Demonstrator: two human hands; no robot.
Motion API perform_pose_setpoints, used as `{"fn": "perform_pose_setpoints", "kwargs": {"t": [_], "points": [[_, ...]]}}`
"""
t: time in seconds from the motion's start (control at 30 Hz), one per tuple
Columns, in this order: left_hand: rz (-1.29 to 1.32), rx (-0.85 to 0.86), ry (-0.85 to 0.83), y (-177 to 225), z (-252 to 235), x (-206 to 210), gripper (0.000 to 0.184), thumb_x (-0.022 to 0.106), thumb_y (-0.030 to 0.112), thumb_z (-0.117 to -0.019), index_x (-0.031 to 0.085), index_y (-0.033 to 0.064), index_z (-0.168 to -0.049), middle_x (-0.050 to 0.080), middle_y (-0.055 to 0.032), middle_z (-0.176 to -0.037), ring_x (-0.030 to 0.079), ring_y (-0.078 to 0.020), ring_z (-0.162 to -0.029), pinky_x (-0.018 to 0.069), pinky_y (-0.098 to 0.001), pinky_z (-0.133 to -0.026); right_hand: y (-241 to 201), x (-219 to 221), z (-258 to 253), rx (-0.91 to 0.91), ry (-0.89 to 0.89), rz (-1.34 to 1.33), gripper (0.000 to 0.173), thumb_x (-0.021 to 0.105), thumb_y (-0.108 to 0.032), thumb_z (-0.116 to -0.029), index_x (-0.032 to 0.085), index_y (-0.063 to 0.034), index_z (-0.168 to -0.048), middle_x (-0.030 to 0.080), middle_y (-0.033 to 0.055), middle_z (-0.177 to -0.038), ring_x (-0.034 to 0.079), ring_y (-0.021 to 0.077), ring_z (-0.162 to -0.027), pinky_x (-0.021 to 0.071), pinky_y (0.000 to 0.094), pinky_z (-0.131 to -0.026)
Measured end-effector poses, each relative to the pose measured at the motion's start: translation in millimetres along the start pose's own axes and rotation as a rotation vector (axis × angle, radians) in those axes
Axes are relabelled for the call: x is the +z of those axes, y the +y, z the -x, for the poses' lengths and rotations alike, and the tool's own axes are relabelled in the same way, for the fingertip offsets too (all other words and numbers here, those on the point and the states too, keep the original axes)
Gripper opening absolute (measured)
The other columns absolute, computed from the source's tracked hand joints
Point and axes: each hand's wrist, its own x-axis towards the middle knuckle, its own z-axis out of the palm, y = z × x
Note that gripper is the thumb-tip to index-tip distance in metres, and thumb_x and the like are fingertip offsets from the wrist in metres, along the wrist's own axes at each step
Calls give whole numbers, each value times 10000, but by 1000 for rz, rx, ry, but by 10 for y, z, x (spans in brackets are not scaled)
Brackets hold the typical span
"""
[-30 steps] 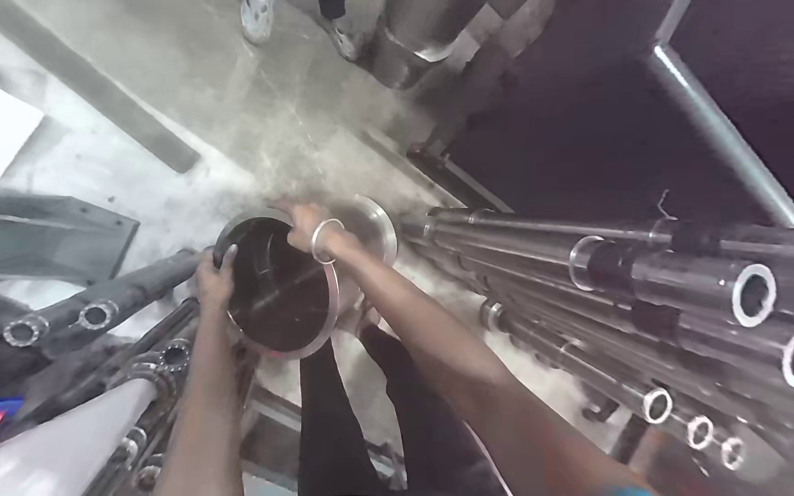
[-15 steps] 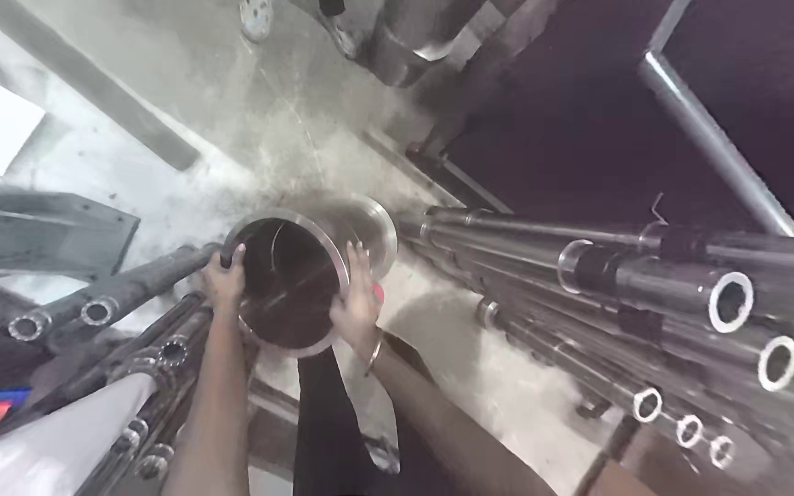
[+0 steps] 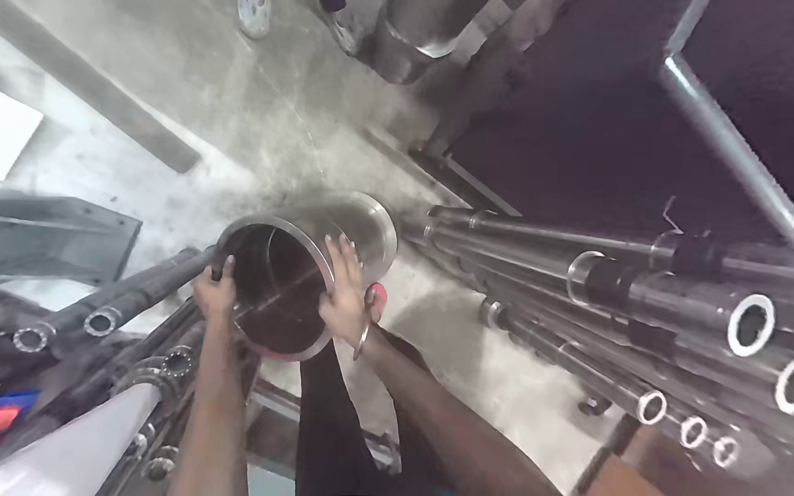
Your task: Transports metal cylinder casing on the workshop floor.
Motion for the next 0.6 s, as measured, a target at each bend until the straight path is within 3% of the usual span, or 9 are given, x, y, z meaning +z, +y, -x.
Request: {"fn": "perform_pose_setpoints", "kwargs": {"t": [0.13,0.23,0.37,0.43,0.6], "points": [[41,-51,19,78,93,42,553,612,496,-1007,672,-13,-1213,682,-249,-1182,634,-372,-1165,454,-582,-1043,-41,-118,-237,-3,-61,44,931,655,-33,-716,401,-235,-1588,279,136,-1680,223,377,-1557,263,659,-1201],[31,-87,7,121,88,20,577,579,496,-1025,655,-27,-1260,669,-261,-1231,626,-379,-1202,443,-580,-1068,-153,-225,-468,10,-164,65,947,668,-58,-754,346,-306,-1609,245,103,-1697,194,346,-1571,230,646,-1224],[57,-128,15,121,97,35,529,568,443,-1044,654,-44,-1229,664,-271,-1207,630,-376,-1164,456,-570,-1038,-343,-330,-785,20,-315,93,948,678,-62,-801,296,-345,-1622,191,107,-1711,133,343,-1584,178,648,-1235],[122,-157,23,105,139,48,510,576,405,-1048,627,-65,-1240,632,-280,-1251,599,-374,-1198,444,-550,-1057,-435,-357,-933,18,-375,112,949,688,-68,-810,293,-363,-1621,183,104,-1714,133,354,-1581,203,673,-1215],[188,-317,9,238,247,-11,516,552,417,-1059,616,-25,-1317,633,-275,-1295,597,-392,-1238,436,-576,-1076,-631,-335,-1395,-55,-494,166,929,717,-93,-804,325,-324,-1614,248,129,-1689,196,363,-1564,233,683,-1197]]}}
